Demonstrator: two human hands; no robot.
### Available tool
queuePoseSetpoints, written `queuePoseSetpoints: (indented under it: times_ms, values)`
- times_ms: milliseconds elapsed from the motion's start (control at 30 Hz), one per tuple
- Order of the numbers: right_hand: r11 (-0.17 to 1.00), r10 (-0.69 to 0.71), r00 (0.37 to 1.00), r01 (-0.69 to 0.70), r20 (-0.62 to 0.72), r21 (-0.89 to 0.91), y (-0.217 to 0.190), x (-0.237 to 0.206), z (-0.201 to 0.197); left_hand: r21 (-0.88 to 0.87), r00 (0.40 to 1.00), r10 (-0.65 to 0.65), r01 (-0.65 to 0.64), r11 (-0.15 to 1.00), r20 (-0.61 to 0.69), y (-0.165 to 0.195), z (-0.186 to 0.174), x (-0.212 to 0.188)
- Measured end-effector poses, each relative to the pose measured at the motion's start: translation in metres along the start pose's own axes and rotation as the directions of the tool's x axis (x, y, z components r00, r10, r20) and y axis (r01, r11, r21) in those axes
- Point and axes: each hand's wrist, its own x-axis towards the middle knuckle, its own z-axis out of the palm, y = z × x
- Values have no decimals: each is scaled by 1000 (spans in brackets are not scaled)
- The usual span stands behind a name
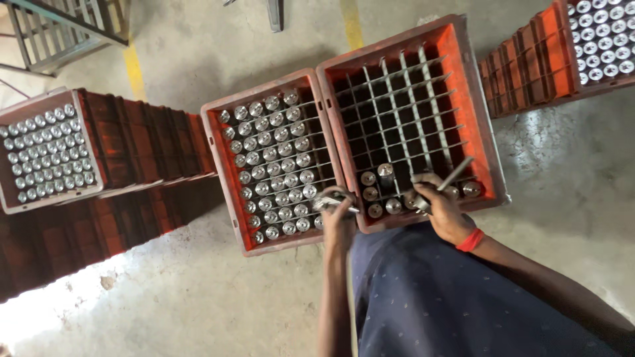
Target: The person transfers small metal cylindrical parts from one red crate to another, placing them into a grid insert. They repeatedly pick parts from the left crate and place them into the right crate, then move the filled crate aside and bring a new empty crate to continue the process.
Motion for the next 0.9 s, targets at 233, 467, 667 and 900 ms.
queuePoseSetpoints:
  times_ms: [233,467,667,900]
  values:
    - [985,-163,984,166,72,-35,-47,-3,35,840,992,83,-126,527,97,-66,78,-28]
    - [993,-117,943,121,311,8,-57,-9,15,803,944,-238,-45,595,229,-88,95,-34]
    - [993,-57,960,83,275,-82,-50,-12,-11,974,963,-241,-68,215,121,-97,98,-30]
    - [999,-26,974,20,226,33,-31,17,-35,865,897,-296,-158,477,327,-82,93,-18]
